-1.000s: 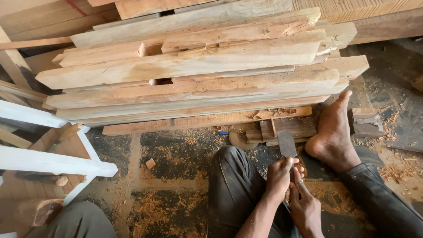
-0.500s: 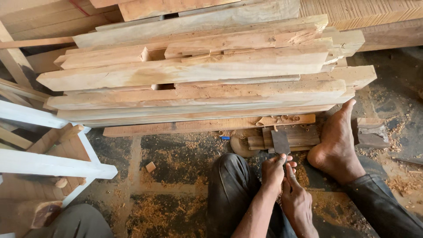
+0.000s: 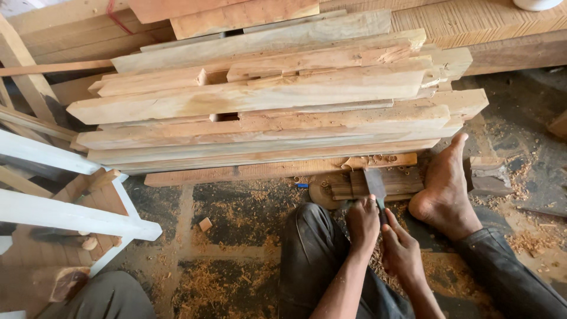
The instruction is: The person sits on the floor and uses a chisel to carve small rectangular notches into a stack of wooden planks. They repeatedly insert small wooden dowels into the carved notches to test the fit, then remove them and continue carving.
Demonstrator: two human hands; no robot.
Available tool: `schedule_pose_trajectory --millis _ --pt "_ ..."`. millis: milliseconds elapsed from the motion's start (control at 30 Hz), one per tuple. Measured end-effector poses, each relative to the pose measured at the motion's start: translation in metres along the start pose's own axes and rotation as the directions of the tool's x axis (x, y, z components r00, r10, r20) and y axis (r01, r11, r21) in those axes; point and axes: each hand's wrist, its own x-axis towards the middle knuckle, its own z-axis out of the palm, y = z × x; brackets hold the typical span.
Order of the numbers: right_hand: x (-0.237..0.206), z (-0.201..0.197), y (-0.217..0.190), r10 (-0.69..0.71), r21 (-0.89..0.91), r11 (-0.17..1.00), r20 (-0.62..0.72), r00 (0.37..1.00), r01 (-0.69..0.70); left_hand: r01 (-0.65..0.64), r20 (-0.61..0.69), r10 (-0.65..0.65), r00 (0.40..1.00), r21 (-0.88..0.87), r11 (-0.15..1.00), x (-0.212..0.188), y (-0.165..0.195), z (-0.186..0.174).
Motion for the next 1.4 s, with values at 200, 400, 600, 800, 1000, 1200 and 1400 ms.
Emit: schedule_pose_trajectory --millis 200,400,600,800,1000,1200,1400 --pt "-0.026 -0.016 -0.006 0.056 0.419 0.908 -0.060 0.997 -0.026 -0.677 -0.024 0.782 0.623 0.484 0.554 0.007 0.003 0.000" --pt "-0.044 -0.014 0.010 -0.004 0.103 0.994 -0.183 0.983 0.023 -0.644 0.035 0.783 0.621 0.593 0.484 0.015 0.000 0.003" --pt "-0.047 -0.009 0.017 -0.096 -0.285 0.958 -0.209 0.973 0.033 -0.636 -0.060 0.736 0.674 0.461 0.619 0.006 0.008 -0.012" --pt "-0.047 -0.006 0.017 -0.251 -0.505 0.856 -0.213 0.944 0.114 -0.658 -0.100 0.780 0.618 0.477 0.583 -0.003 0.027 -0.017" --pt "-0.044 -0.003 0.025 -0.185 -0.567 0.822 -0.173 0.967 0.055 -0.243 -0.071 0.296 0.953 0.408 0.880 -0.034 0.040 -0.025" --pt "-0.037 0.001 0.034 -0.226 -0.642 0.760 -0.121 0.967 0.098 -0.067 0.122 0.030 0.992 0.310 0.948 -0.040 0.015 -0.023" --pt "-0.028 0.007 0.034 -0.215 -0.719 0.692 -0.129 0.968 0.058 0.269 0.256 -0.188 0.948 -0.332 0.904 -0.021 -0.011 -0.015"
